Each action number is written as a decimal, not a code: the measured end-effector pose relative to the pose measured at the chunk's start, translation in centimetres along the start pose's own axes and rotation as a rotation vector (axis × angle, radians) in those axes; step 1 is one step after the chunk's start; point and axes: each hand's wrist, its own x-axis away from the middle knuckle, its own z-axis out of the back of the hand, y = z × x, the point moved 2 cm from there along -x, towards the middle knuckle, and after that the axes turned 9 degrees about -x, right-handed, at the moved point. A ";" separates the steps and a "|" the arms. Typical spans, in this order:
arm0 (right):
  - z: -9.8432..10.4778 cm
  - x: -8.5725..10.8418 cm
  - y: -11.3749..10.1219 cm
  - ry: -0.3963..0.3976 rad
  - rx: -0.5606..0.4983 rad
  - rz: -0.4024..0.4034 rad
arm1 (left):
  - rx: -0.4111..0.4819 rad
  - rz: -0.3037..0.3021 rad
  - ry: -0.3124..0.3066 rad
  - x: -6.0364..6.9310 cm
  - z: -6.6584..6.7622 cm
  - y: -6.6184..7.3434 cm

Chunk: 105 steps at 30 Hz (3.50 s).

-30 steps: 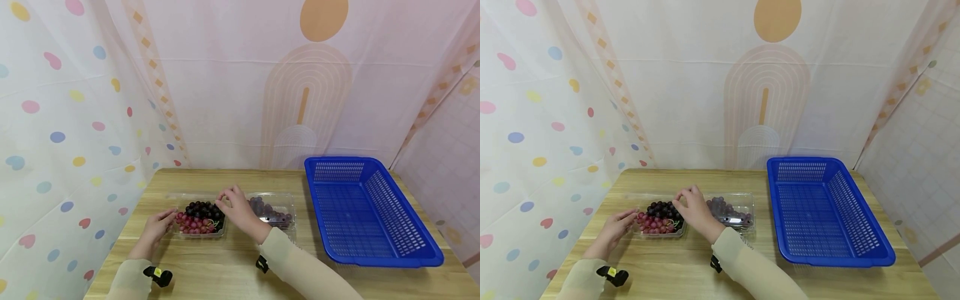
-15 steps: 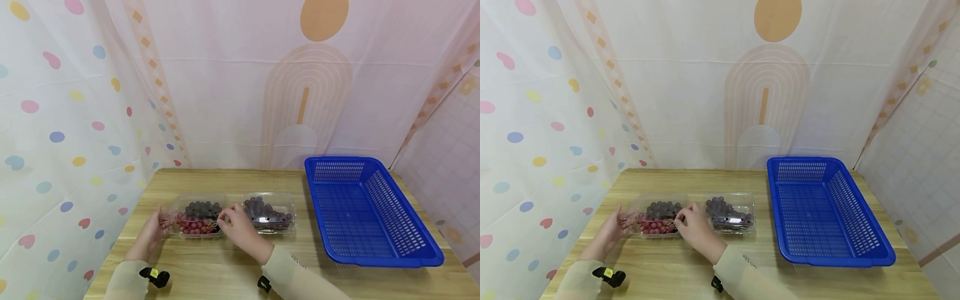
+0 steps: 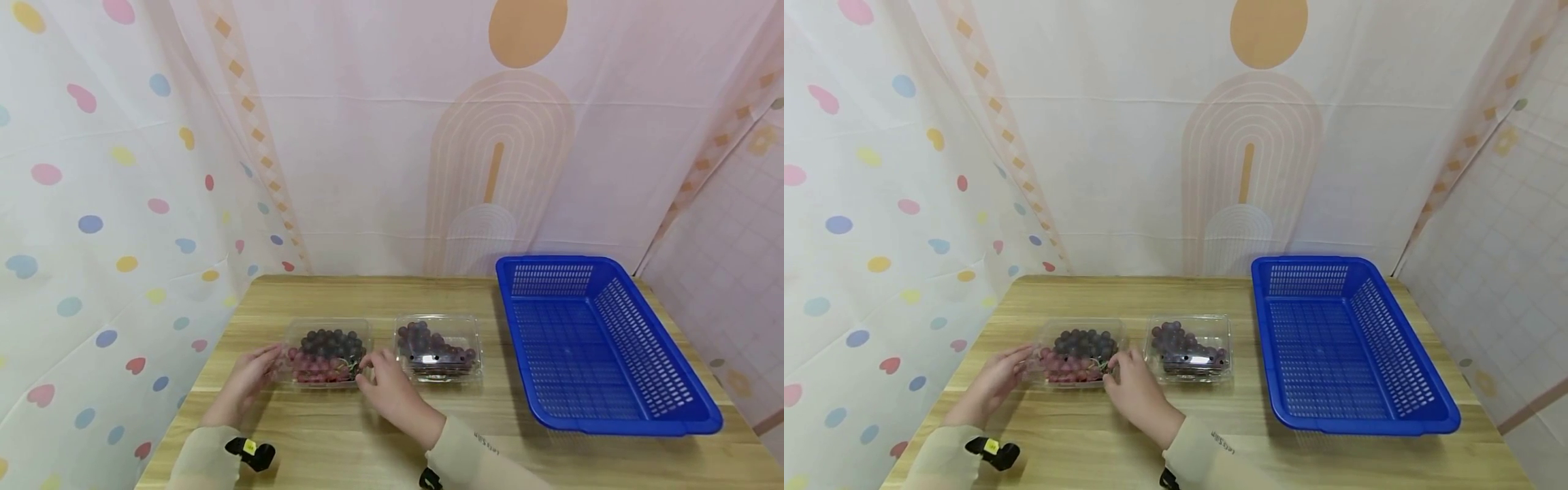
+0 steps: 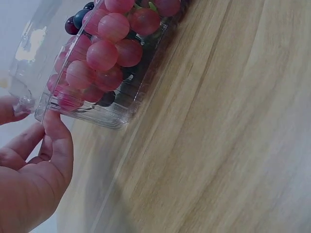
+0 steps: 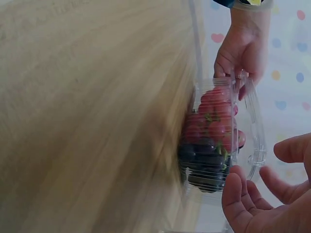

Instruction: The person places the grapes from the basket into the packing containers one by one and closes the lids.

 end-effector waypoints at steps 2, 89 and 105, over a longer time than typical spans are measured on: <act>-0.1 0.0 0.1 0.016 -0.002 0.011 | 0.010 -0.007 0.011 0.1 0.0 0.0; -4.6 -1.7 2.6 0.019 -0.715 -0.458 | -0.091 0.023 0.060 0.3 1.1 -0.9; -4.5 -4.0 1.4 0.134 -0.676 -0.425 | -0.074 0.004 0.048 0.6 2.1 -1.0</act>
